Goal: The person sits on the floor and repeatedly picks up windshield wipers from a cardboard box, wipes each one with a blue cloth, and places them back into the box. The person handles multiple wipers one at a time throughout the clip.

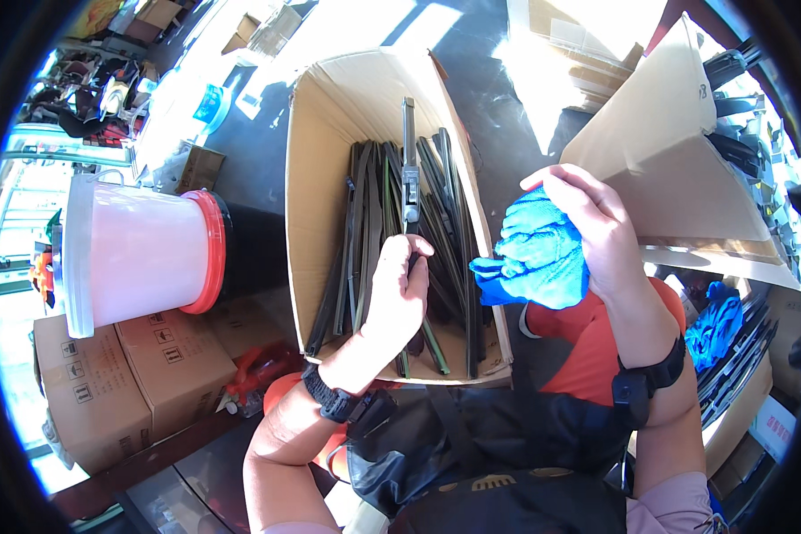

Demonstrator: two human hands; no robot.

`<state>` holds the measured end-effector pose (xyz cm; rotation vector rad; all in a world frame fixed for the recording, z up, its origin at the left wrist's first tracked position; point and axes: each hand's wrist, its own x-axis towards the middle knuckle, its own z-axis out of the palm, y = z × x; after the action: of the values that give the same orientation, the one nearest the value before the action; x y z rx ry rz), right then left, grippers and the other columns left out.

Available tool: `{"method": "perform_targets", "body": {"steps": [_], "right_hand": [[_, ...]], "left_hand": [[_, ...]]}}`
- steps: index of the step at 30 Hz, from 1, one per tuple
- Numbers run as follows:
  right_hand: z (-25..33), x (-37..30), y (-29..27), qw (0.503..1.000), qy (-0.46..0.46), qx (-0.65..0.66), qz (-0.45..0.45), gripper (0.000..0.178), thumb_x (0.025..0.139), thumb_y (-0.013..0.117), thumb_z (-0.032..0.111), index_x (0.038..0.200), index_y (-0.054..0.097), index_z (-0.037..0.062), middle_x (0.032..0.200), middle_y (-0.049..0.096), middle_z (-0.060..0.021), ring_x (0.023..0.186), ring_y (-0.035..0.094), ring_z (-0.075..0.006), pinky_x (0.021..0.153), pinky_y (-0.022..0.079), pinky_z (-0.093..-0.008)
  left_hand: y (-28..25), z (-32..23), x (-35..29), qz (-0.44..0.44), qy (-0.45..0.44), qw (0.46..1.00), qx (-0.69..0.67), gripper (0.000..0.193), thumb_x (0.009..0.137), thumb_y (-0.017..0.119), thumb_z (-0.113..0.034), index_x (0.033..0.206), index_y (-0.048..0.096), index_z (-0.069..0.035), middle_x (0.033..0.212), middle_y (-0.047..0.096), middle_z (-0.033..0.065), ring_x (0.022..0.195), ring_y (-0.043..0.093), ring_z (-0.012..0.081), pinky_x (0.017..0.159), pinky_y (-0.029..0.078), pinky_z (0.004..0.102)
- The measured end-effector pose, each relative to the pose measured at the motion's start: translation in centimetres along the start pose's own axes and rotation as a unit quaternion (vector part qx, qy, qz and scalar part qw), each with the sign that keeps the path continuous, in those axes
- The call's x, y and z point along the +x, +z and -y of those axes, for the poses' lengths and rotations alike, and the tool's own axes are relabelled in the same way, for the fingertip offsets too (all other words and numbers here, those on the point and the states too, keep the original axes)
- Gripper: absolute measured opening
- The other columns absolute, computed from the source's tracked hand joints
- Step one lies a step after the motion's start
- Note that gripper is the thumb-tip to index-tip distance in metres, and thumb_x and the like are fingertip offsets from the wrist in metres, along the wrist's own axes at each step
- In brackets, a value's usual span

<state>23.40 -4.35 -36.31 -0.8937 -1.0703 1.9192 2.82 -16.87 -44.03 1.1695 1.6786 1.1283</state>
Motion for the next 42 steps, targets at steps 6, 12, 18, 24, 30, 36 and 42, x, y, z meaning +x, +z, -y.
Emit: {"method": "perform_targets", "body": {"steps": [6,12,18,24,30,36,42], "right_hand": [[-0.3,-0.2,0.2,0.999,-0.011,0.027,0.038,0.017,0.092,0.051,0.015,0.096,0.058,0.0007,0.085,0.062,-0.0053,0.076,0.062,-0.0122,0.070,0.051,-0.0250],[-0.6,0.1,0.3,0.999,-0.027,-0.004,0.047,0.022,0.093,0.046,0.017,0.099,0.059,-0.0006,0.085,0.062,-0.0073,0.078,0.063,-0.0143,0.073,0.050,-0.0262],[-1.1,-0.2,0.5,0.993,0.013,0.070,0.095,0.025,0.094,0.043,0.017,0.105,0.057,0.0000,0.090,0.062,-0.0091,0.084,0.063,-0.0165,0.076,0.051,-0.0291],[-0.8,-1.4,2.7,0.971,0.006,0.143,0.190,0.050,0.088,0.051,0.017,0.134,0.037,0.0020,0.112,0.056,-0.0116,0.098,0.058,-0.0226,0.090,0.046,-0.0349],[-5.0,-2.8,5.2,0.990,-0.110,-0.042,0.079,0.069,0.078,0.067,0.000,0.138,0.033,0.0085,0.105,0.053,-0.0053,0.097,0.054,-0.0121,0.089,0.044,-0.0284],[-3.7,-0.1,4.0,0.990,-0.057,0.114,-0.055,0.032,0.080,0.068,0.007,0.108,0.054,0.0039,0.088,0.059,-0.0036,0.078,0.059,-0.0112,0.069,0.051,-0.0246],[-2.3,-2.1,4.2,0.986,0.077,0.147,-0.003,0.041,0.084,0.066,0.015,0.118,0.046,0.0063,0.095,0.059,-0.0093,0.085,0.062,-0.0171,0.075,0.052,-0.0299]], "left_hand": [[-1.3,-2.1,-3.5,0.018,0.080,0.996,-0.036,0.021,0.089,0.040,0.010,0.100,0.044,-0.007,0.098,0.046,0.0058,0.064,0.044,0.0044,0.050,0.039,0.0172],[-1.7,-2.1,-4.8,0.010,0.134,0.991,-0.016,0.014,0.093,0.042,0.005,0.103,0.043,-0.006,0.103,0.047,0.0086,0.066,0.045,0.0049,0.053,0.040,0.0171],[-1.5,-2.3,-5.5,0.001,0.149,0.989,0.007,0.016,0.092,0.043,0.006,0.101,0.045,-0.006,0.105,0.048,0.0077,0.067,0.045,0.0049,0.052,0.039,0.0167],[0.2,-4.1,-5.2,-0.040,0.183,0.979,0.083,0.034,0.085,0.041,0.015,0.113,0.043,-0.004,0.108,0.049,0.0108,0.098,0.049,0.0155,0.084,0.042,0.0268],[2.3,-6.7,-5.8,-0.013,0.183,0.959,0.218,0.079,0.066,0.043,0.011,0.141,0.017,0.007,0.107,0.052,0.0278,0.087,0.059,0.0387,0.075,0.049,0.0384],[3.5,-7.1,-6.0,0.001,0.263,0.931,0.252,0.067,0.074,0.046,0.014,0.138,0.026,0.009,0.087,0.051,0.0198,0.069,0.053,0.0326,0.062,0.046,0.0372],[3.0,-8.0,-6.4,0.022,0.214,0.906,0.363,0.079,0.068,0.051,0.004,0.141,0.020,0.006,0.110,0.050,0.0200,0.089,0.057,0.0329,0.071,0.053,0.0345]]}}
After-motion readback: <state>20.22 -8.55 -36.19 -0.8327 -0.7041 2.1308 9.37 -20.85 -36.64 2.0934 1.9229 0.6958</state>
